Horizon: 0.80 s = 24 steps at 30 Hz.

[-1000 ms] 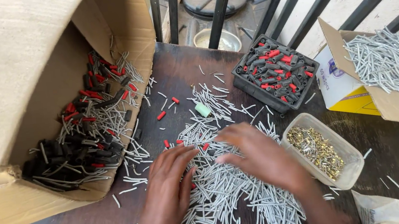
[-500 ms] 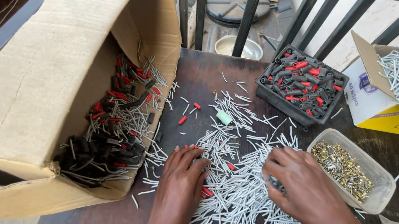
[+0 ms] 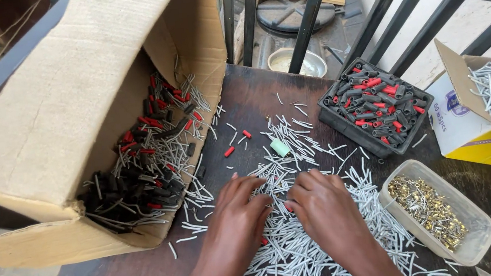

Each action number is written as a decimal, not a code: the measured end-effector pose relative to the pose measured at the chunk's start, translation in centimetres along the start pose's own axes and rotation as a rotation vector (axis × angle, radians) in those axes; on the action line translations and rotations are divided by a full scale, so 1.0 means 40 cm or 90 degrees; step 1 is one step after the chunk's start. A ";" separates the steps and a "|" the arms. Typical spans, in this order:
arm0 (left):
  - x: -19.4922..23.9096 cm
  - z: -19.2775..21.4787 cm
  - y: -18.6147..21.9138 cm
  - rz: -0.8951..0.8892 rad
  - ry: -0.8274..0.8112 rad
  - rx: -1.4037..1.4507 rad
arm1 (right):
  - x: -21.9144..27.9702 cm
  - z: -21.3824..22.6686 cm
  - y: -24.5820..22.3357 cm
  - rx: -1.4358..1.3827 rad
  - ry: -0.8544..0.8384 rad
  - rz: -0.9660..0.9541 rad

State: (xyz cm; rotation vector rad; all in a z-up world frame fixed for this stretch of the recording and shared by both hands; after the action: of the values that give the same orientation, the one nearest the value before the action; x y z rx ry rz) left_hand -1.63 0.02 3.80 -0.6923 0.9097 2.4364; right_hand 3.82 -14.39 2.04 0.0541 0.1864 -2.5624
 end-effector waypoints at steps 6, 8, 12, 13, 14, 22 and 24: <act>-0.034 -0.094 -0.041 -0.004 -0.045 -0.061 | 0.021 -0.040 0.018 0.009 -0.034 -0.031; -0.031 -0.090 -0.047 0.008 -0.038 -0.076 | 0.027 -0.033 0.035 0.030 -0.039 -0.045; -0.013 -0.088 -0.066 0.040 -0.044 -0.092 | 0.037 -0.019 0.060 0.057 -0.017 -0.067; -0.014 -0.091 -0.065 0.037 -0.044 -0.091 | 0.037 -0.021 0.064 0.057 -0.016 -0.070; -0.014 -0.095 -0.068 0.046 -0.050 -0.099 | 0.036 -0.019 0.067 0.054 0.000 -0.066; -0.020 -0.103 -0.070 0.050 -0.067 -0.148 | 0.037 -0.029 0.077 0.041 0.009 -0.075; -0.024 -0.096 -0.072 0.050 -0.048 -0.121 | 0.036 -0.026 0.071 0.043 0.030 -0.055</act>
State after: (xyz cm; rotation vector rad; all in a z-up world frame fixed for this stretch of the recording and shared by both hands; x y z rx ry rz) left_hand 1.87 -0.91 0.49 -0.6342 0.6942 2.6250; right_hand 4.14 -17.38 0.57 0.1358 0.1225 -2.6545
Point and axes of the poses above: each hand's wrist, its own x-axis away from the middle knuckle, its own z-axis out of the back of the hand, y = z × x, the point moved 6 cm from there along -x, towards the middle knuckle, and after that the axes turned 4 degrees about -z, right-handed, at the moved point
